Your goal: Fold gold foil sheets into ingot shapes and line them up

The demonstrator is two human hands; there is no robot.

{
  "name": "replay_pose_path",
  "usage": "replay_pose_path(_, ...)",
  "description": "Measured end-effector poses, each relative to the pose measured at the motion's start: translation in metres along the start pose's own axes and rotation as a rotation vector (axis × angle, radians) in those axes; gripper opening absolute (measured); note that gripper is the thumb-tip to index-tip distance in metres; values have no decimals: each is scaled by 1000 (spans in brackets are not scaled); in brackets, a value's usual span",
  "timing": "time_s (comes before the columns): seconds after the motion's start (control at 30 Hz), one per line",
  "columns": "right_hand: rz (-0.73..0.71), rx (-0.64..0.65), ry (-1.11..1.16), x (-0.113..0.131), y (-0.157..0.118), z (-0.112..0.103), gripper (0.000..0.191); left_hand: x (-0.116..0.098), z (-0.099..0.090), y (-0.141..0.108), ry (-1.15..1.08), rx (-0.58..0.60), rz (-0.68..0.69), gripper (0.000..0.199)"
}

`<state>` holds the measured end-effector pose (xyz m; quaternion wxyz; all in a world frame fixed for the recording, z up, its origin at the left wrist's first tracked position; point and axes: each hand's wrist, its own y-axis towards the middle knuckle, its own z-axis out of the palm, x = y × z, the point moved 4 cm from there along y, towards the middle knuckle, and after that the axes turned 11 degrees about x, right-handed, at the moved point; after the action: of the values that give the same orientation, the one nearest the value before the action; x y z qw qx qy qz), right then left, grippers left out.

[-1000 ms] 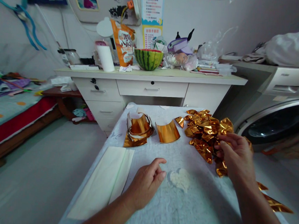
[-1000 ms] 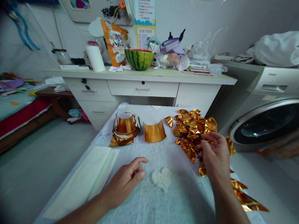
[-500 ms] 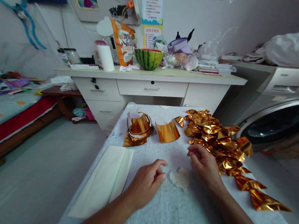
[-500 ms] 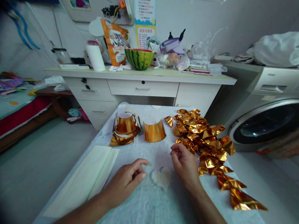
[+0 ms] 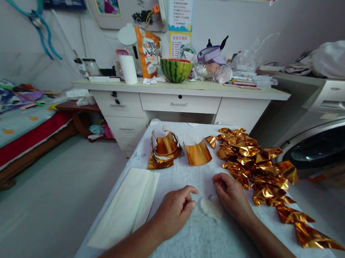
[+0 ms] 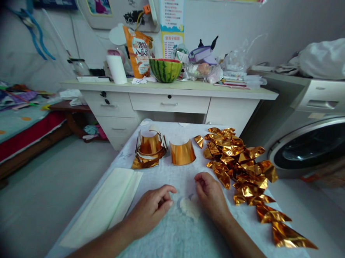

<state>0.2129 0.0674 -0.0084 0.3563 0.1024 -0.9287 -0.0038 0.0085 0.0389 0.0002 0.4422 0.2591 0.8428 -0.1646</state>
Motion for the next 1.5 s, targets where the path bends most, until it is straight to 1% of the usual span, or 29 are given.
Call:
replay_pose_path(0.13, 15, 10, -18, -3, 4, -1, 16, 1, 1, 2, 2, 0, -11, 27)
replay_pose_path(0.2, 32, 23, -25, -4, 12, -3, 14, 1, 1, 4, 2, -3, -13, 27)
replay_pose_path(0.27, 60, 10, -31, -4, 23, -5, 13, 2, 2, 4, 3, -7, -13, 27)
replay_pose_path(0.4, 152, -138, -84, 1, 49, -14, 29, 3, 2, 4, 6, -11, -15, 26)
replay_pose_path(0.47, 179, -197, -135, 6, 62, -16, 32, 4, 2, 4, 3, -12, -17, 25)
replay_pose_path(0.57, 190, -245, -213, 11, 77, -16, 24, 5, 2, 4, -1, -10, -16, 25)
replay_pose_path(0.67, 185, -252, -283, 12, 85, -17, 12, 5, 3, 5, -3, -9, -16, 26)
replay_pose_path(0.7, 186, -251, -304, 12, 86, -17, 11, 5, 3, 5, -2, -8, -17, 26)
replay_pose_path(0.93, 181, -241, -396, 15, 82, -20, 23, 5, 3, 4, 11, -2, -13, 25)
replay_pose_path(1.1, 161, -262, -418, 21, 78, -25, 32, 4, 3, 4, 31, 2, -8, 25)
replay_pose_path(1.33, 96, -326, -357, 28, 72, -43, 34, 1, 2, 4, 34, 2, -3, 24)
replay_pose_path(1.5, 78, -376, -260, 30, 57, -59, 32, 4, 2, 3, 32, 3, 2, 23)
